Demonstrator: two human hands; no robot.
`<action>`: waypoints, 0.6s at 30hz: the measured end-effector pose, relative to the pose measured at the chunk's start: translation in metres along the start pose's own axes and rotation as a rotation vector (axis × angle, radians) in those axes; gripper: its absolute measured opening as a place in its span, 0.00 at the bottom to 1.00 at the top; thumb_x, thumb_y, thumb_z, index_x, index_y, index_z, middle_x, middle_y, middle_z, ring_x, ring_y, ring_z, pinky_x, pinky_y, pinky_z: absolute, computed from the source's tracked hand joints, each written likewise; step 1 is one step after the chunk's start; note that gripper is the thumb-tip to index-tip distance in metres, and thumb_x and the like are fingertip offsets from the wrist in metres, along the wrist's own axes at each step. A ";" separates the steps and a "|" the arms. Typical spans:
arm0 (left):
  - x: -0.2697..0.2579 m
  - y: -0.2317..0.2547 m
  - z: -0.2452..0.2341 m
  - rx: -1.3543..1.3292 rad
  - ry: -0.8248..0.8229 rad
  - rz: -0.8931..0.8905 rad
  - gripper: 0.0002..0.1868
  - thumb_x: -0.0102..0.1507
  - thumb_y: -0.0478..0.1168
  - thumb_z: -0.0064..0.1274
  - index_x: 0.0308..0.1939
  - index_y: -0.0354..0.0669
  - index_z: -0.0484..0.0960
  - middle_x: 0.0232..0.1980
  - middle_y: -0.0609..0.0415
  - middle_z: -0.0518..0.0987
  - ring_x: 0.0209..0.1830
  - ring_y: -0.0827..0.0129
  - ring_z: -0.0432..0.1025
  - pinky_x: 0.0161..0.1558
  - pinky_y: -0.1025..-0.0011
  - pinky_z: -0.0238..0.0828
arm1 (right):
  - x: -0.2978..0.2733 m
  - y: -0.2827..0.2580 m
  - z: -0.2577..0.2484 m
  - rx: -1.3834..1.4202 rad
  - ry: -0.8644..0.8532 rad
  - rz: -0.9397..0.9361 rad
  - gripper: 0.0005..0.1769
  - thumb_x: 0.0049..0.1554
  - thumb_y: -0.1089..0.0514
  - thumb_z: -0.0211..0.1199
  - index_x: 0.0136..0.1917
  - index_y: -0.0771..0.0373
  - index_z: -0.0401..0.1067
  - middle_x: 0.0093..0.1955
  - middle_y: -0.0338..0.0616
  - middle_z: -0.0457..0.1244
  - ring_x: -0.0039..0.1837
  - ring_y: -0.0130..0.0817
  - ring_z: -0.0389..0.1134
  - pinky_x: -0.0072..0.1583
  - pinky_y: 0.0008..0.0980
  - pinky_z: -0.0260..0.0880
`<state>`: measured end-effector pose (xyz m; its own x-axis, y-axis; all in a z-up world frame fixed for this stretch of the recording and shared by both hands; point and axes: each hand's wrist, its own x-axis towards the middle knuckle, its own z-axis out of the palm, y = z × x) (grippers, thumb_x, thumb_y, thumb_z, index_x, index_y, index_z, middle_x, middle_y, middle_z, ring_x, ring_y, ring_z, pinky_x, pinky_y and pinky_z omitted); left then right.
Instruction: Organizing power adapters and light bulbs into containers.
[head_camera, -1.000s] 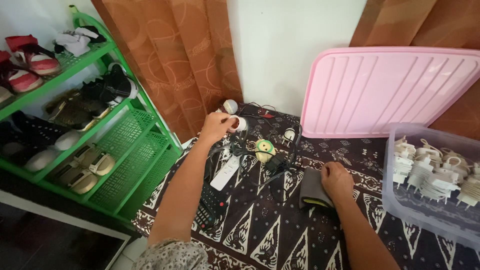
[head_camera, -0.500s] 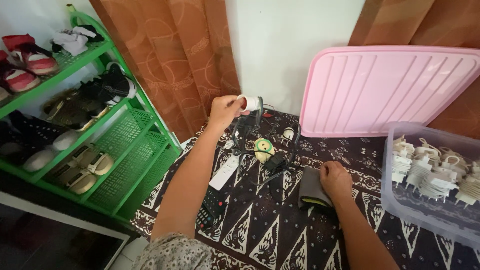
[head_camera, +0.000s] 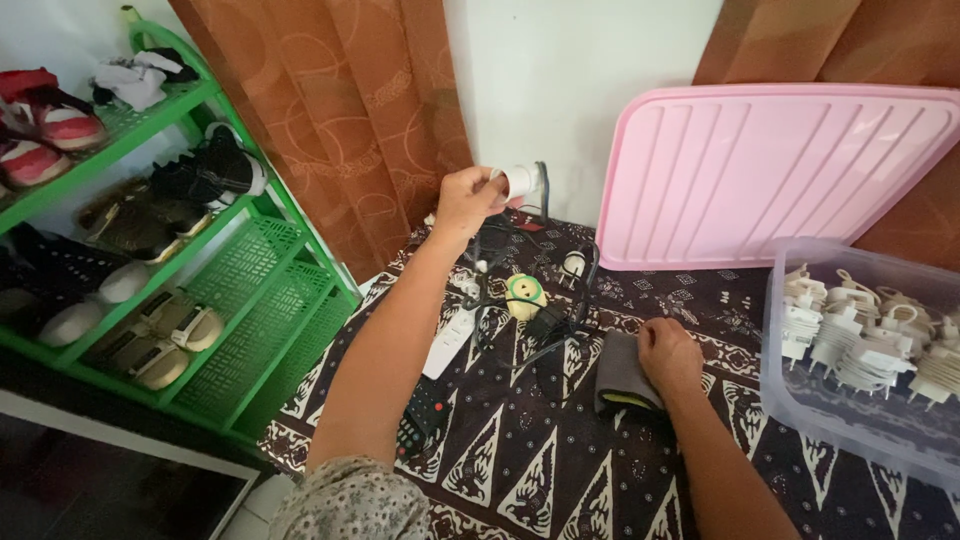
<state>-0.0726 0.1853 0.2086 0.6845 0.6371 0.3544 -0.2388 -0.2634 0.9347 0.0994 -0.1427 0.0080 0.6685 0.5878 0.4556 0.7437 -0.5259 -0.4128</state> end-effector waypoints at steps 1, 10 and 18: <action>0.001 -0.002 0.002 -0.001 0.000 -0.001 0.11 0.67 0.37 0.53 0.46 0.30 0.82 0.37 0.50 0.85 0.38 0.66 0.85 0.33 0.78 0.78 | -0.001 -0.003 -0.003 -0.001 -0.001 0.000 0.09 0.59 0.56 0.62 0.47 0.62 0.77 0.48 0.49 0.70 0.45 0.48 0.74 0.49 0.45 0.74; 0.000 0.009 0.021 -0.119 -0.090 -0.040 0.14 0.69 0.41 0.53 0.48 0.29 0.82 0.41 0.49 0.85 0.41 0.65 0.84 0.41 0.76 0.80 | -0.002 -0.006 -0.004 -0.003 0.055 -0.035 0.07 0.57 0.56 0.64 0.45 0.60 0.78 0.46 0.48 0.70 0.45 0.50 0.72 0.49 0.45 0.73; 0.003 -0.010 0.020 -0.187 -0.135 -0.043 0.15 0.70 0.41 0.53 0.50 0.28 0.81 0.44 0.47 0.85 0.41 0.63 0.83 0.42 0.72 0.79 | -0.001 -0.007 -0.005 0.010 0.042 -0.019 0.06 0.57 0.56 0.64 0.44 0.60 0.77 0.46 0.48 0.69 0.44 0.50 0.72 0.47 0.46 0.73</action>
<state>-0.0538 0.1752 0.2003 0.7799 0.5387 0.3188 -0.3222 -0.0912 0.9423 0.0932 -0.1427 0.0148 0.6542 0.5710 0.4960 0.7562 -0.5086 -0.4118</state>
